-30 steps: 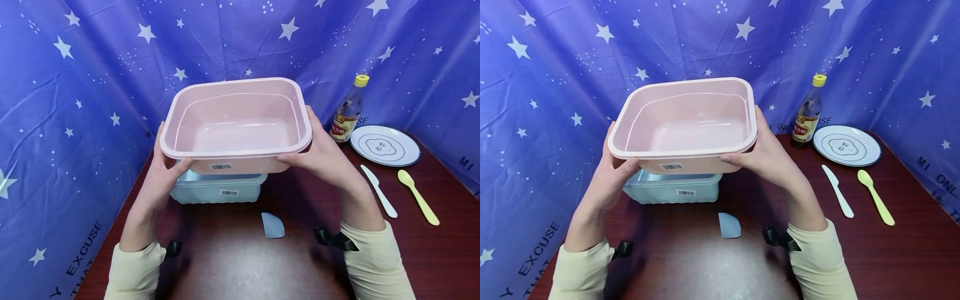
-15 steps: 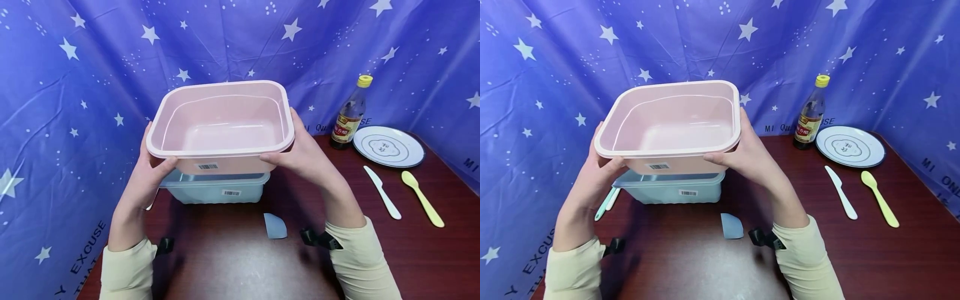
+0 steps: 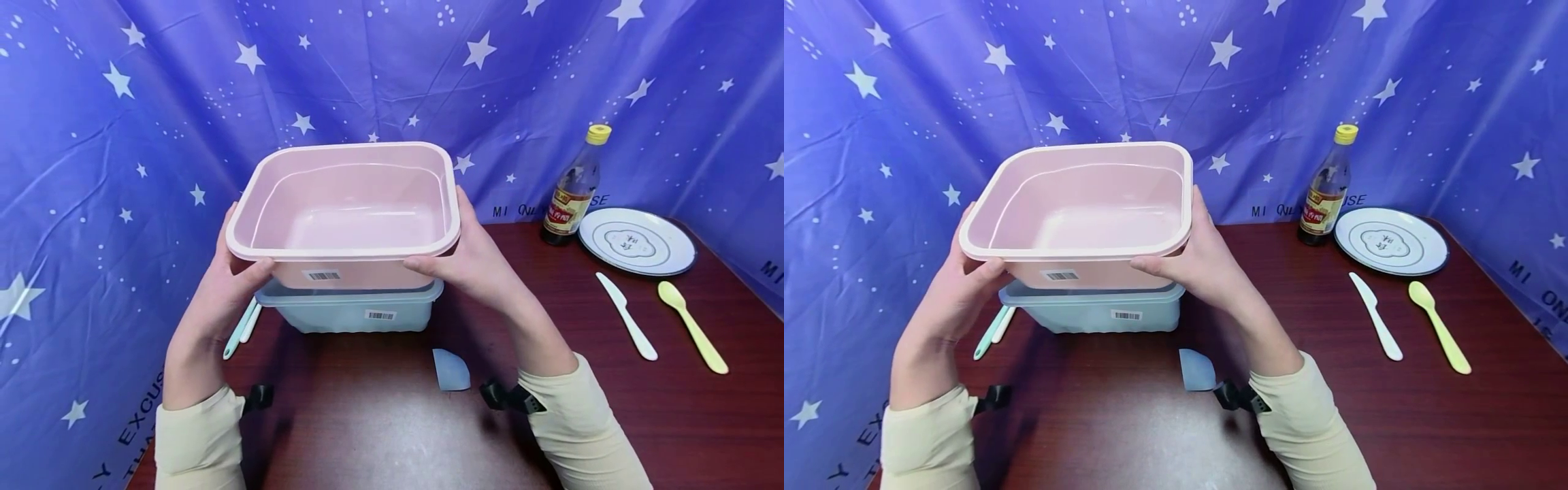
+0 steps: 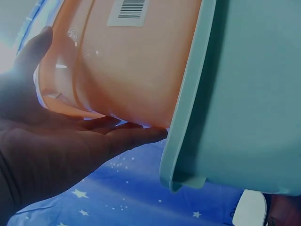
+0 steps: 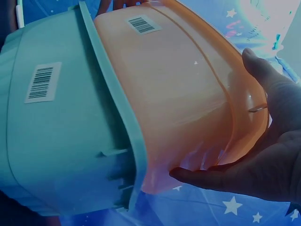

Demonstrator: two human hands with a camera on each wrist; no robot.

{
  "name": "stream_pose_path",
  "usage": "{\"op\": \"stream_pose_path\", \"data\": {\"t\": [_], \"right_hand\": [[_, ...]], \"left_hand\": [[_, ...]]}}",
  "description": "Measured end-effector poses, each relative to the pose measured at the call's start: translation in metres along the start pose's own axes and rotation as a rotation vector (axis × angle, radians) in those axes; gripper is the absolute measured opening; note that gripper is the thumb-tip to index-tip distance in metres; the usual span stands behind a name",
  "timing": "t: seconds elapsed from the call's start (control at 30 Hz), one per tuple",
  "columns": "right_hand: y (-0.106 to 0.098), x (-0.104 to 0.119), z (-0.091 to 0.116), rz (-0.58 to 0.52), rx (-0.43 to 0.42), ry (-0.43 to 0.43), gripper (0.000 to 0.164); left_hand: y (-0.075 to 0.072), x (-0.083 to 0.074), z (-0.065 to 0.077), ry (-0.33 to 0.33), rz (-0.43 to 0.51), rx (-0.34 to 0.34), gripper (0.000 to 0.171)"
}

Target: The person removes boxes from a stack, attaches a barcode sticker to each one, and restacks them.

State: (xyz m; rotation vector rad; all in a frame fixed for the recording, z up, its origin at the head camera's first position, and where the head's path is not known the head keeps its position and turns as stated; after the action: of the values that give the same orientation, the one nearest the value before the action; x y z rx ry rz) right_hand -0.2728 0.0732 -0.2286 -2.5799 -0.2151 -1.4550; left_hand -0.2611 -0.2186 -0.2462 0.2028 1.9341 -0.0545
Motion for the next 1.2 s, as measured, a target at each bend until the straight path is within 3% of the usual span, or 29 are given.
{"op": "stream_pose_path", "data": {"t": [0.47, 0.8, 1.2], "right_hand": [[0.005, -0.017, -0.001, 0.038, -0.017, 0.039, 0.103], [0.009, -0.036, 0.000, 0.088, -0.012, 0.076, 0.101], [0.012, -0.054, 0.004, 0.199, -0.010, 0.098, 0.105]], "left_hand": [[-0.014, 0.016, -0.001, -0.067, -0.081, -0.004, 0.087], [-0.020, 0.021, -0.002, -0.060, -0.104, -0.011, 0.084], [-0.025, 0.029, -0.001, -0.085, -0.206, 0.053, 0.076]]}}
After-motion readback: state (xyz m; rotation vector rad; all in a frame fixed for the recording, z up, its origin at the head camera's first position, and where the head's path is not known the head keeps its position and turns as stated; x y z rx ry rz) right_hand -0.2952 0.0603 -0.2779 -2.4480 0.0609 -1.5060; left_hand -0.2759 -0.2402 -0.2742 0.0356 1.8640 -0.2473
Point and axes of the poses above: each hand's wrist, its own z-axis away from the middle knuckle, its own y-axis out of the palm, x = y × z, the point moved 10 cm from there along -z, towards the middle knuckle, and after that the axes turned 5 degrees about -x, right-handed, at the moved point
